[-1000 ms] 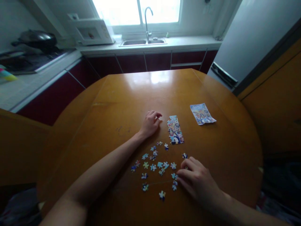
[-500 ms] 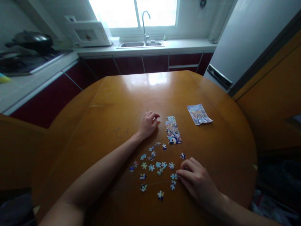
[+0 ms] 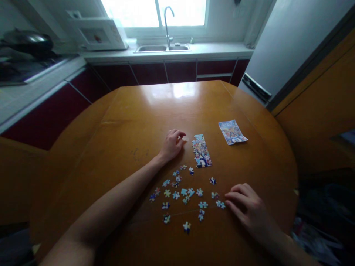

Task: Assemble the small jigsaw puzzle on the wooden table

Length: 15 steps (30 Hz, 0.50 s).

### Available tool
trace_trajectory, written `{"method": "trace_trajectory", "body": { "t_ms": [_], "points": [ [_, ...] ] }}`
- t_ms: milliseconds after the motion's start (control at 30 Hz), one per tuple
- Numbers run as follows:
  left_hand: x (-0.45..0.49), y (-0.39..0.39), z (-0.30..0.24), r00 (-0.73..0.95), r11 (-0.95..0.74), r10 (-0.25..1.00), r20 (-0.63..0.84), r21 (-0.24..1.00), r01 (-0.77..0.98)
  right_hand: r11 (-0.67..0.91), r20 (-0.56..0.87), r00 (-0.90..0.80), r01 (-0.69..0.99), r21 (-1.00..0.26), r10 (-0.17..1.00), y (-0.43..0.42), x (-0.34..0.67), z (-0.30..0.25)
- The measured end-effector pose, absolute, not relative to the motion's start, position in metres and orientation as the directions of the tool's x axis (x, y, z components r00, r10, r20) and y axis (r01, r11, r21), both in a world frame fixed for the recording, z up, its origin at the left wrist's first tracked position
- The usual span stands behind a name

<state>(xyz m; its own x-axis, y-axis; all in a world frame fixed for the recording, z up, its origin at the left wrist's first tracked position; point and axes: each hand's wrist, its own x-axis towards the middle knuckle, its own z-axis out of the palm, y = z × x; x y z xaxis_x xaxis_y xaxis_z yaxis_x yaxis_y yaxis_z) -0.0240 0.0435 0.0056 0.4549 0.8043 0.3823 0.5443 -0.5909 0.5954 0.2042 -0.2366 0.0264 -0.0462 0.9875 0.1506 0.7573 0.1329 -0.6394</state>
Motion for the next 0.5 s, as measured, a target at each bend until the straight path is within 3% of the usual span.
{"method": "trace_trajectory", "body": {
  "t_ms": [500],
  "points": [
    [-0.024, 0.042, 0.007, 0.456, -0.586, 0.807, 0.375, 0.602, 0.542, 0.212, 0.176, -0.127, 0.733, -0.646, 0.976, -0.229, 0.195, 0.035]
  ]
}}
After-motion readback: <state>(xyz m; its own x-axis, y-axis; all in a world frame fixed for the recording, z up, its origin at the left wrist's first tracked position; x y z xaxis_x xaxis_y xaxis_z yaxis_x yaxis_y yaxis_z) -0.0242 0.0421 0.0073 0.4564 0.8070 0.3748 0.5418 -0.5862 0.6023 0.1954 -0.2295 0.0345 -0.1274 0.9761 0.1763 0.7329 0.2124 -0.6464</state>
